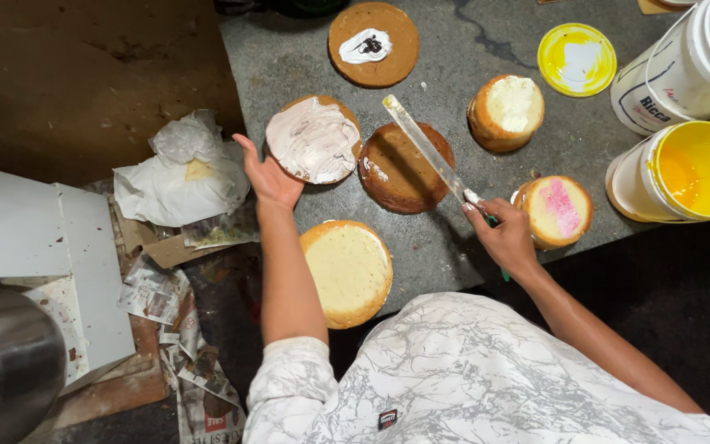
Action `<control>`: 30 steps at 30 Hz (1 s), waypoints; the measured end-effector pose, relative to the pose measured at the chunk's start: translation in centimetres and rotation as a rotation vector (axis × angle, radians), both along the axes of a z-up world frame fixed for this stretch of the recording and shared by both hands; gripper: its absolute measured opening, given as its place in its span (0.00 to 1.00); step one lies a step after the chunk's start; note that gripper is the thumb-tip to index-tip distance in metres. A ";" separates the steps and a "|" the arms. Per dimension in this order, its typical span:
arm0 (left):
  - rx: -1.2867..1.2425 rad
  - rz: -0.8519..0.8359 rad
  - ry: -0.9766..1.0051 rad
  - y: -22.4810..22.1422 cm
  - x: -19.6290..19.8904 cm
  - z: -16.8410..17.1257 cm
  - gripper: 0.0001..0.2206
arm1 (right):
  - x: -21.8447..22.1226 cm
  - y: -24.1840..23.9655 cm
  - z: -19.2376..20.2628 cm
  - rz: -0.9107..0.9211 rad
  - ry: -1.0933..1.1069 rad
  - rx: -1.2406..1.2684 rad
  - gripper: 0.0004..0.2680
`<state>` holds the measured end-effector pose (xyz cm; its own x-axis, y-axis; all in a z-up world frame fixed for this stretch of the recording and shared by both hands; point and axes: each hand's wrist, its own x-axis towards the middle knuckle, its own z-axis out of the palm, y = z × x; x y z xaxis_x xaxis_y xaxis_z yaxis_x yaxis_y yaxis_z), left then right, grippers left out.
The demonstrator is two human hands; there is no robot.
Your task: The person applies cream and spreads it over several sponge cake layers using a spatula, and then stacks the layers on top of each other.
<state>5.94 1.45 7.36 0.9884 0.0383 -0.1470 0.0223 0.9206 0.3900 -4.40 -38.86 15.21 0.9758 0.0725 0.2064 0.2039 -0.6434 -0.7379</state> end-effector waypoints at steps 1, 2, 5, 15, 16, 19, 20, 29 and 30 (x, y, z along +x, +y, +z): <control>-0.090 -0.057 -0.049 0.2 0.3 0.1 0.54 | 0.2 -0.2 0.0 0.006 -0.002 0.022 0.08; -0.179 -0.115 -0.097 0.2 0.6 0.2 0.56 | 0.2 -0.6 0.1 0.004 -0.002 0.029 0.08; -0.102 -0.081 -0.044 -1.1 1.8 0.3 0.55 | 0.5 -1.1 0.1 -0.078 0.060 0.018 0.08; -0.182 -0.110 -0.088 -1.3 3.9 -1.5 0.57 | 1.5 -3.1 -0.9 -0.062 0.053 0.072 0.08; -0.219 -0.054 -0.066 -1.3 3.7 -1.8 0.57 | 1.6 -3.1 -0.9 -0.076 0.094 0.075 0.08; -0.275 0.037 -0.051 -1.1 2.9 -1.9 0.58 | 2.2 -3.2 -0.4 -0.055 0.102 0.113 0.09; -0.295 0.069 -0.053 -0.9 2.3 -2.0 0.58 | 2.3 -3.2 -0.3 -0.048 0.106 0.116 0.09; -0.242 0.422 -0.064 -2.7 -3.5 0.1 0.53 | 4.1 -3.4 -0.1 0.042 0.093 0.186 0.09; -0.241 0.423 -0.069 -3.3 -4.0 1.0 0.53 | 4.3 -3.5 -0.1 0.034 0.120 0.199 0.09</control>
